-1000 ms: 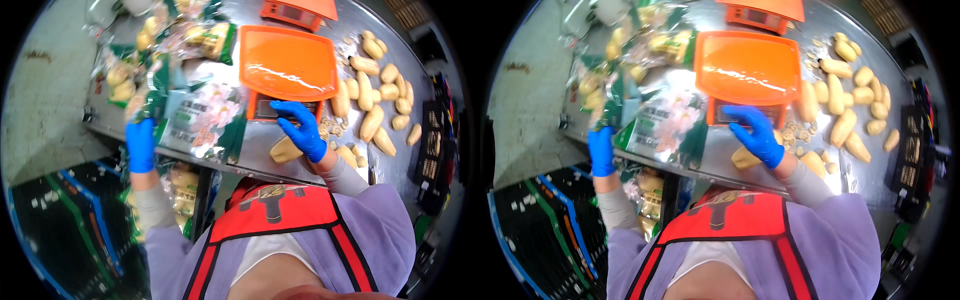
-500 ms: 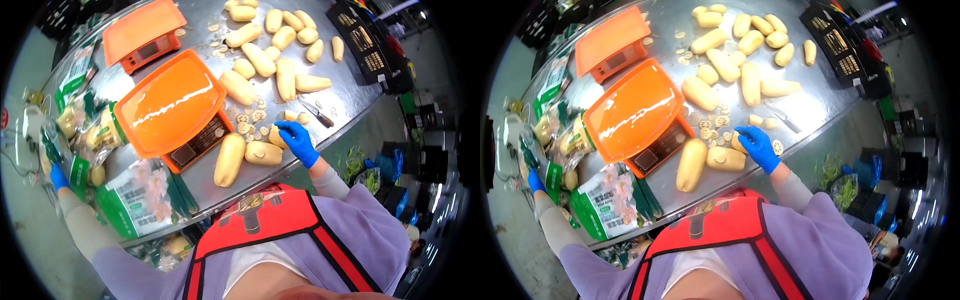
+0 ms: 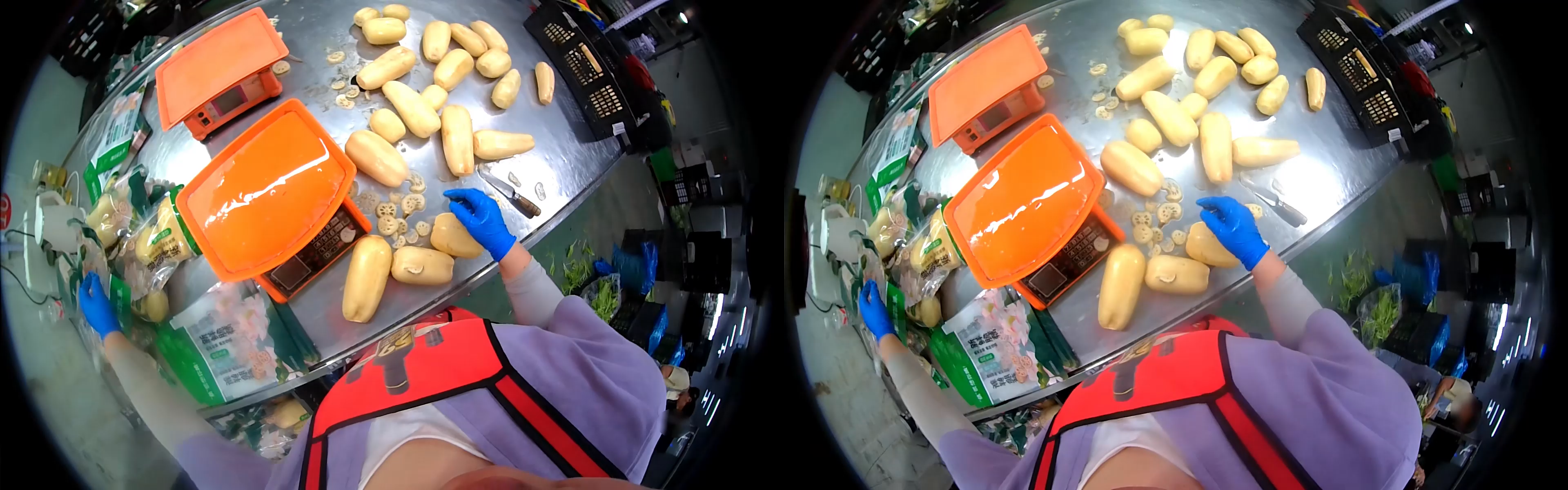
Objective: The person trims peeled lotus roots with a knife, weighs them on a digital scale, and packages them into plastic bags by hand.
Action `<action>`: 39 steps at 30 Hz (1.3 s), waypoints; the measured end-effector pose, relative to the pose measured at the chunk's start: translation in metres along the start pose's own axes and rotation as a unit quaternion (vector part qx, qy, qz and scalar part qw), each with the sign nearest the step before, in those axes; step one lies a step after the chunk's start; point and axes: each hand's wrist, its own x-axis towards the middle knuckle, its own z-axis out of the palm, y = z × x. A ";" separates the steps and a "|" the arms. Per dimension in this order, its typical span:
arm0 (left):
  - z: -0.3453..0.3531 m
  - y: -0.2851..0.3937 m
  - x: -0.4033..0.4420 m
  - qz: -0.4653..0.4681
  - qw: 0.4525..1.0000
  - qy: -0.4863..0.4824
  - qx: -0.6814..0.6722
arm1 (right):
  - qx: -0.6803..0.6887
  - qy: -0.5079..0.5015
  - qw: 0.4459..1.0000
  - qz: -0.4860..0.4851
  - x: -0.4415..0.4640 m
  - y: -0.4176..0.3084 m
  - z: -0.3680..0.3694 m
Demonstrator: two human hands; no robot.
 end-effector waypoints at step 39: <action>0.154 0.195 -0.383 -0.055 0.992 0.012 0.108 | 0.159 -0.142 0.966 0.146 0.259 0.103 -0.102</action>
